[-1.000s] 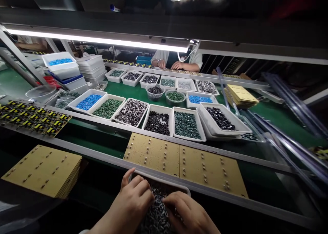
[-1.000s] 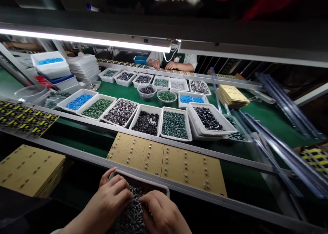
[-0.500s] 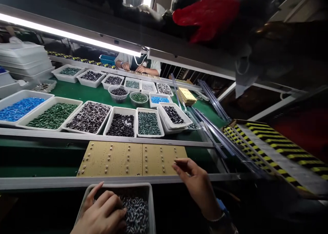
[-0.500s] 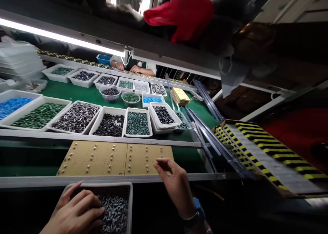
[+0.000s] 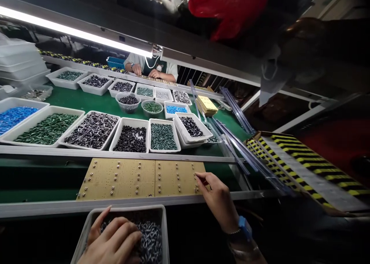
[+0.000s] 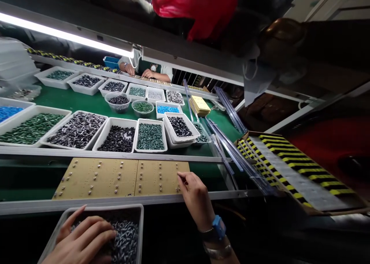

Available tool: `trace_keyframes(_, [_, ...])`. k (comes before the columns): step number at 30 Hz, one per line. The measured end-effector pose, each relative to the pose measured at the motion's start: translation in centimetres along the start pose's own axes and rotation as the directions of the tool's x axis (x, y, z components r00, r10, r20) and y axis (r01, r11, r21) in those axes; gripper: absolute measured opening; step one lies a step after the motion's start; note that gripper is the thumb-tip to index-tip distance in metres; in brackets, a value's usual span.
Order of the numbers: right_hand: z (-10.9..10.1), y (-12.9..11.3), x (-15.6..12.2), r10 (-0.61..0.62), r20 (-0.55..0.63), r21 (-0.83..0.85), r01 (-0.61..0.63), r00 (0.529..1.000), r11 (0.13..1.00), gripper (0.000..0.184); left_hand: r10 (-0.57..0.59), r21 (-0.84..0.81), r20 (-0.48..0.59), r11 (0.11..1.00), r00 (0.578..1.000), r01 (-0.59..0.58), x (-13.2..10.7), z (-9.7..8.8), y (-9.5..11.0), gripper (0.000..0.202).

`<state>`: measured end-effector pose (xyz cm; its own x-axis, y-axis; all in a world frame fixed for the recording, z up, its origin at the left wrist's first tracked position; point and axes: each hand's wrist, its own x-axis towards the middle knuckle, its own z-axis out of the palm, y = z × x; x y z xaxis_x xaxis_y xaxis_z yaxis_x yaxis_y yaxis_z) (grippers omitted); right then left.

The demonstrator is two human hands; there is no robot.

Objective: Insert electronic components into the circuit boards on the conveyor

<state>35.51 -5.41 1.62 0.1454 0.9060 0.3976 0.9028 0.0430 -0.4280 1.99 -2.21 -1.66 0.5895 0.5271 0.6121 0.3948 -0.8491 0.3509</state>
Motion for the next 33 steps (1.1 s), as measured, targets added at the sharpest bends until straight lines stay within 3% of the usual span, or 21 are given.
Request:
trace_keyframes(4, [0.0, -0.3, 0.1, -0.044, 0.011, -0.064, 0.045, 0.999, 0.997, 0.013, -0.005, -0.024, 0.022, 1.000, 1.000, 0.006, -0.5, 0.1, 0.0, 0.039])
trace_keyframes(9, [0.1, -0.7, 0.2, -0.066, 0.019, -0.112, 0.068, 0.998, 0.991, 0.014, 0.097, 0.033, 0.154, 0.994, 0.983, -0.103, 0.9, -1.6, 0.2, 0.034])
trace_keyframes(13, [0.4, -0.7, 0.2, -0.051, 0.022, -0.136, 0.054, 0.998, 0.989, 0.013, 0.104, 0.053, 0.135, 0.992, 0.985, -0.112, 1.3, -1.9, 0.3, 0.033])
trace_keyframes(18, [0.5, -0.9, 0.0, -0.022, 0.020, -0.155, 0.025, 1.000, 0.988, 0.014, 0.070, 0.066, 0.127, 0.995, 0.989, -0.078, -0.4, -0.9, -0.6, 0.024])
trace_keyframes(20, [0.0, -1.0, 0.2, -0.020, 0.059, -0.147, 0.029, 0.998, 0.989, 0.014, 0.095, 0.064, 0.165, 0.992, 0.982, -0.107, -1.0, -0.5, -0.9, 0.023])
trace_keyframes(25, [-1.9, -0.4, 1.4, -0.103, 0.261, -0.057, 0.122, 0.960, 0.991, 0.022, 0.022, 0.037, 0.133, 0.999, 0.991, -0.027, -1.5, -0.1, -0.8, 0.034])
trace_keyframes(33, [-2.7, 0.9, 2.3, -0.211, 0.324, -0.137, 0.266, 0.922, 0.954, 0.021, 0.084, 0.025, 0.152, 0.996, 0.985, -0.089, 0.4, -2.3, -0.2, 0.027])
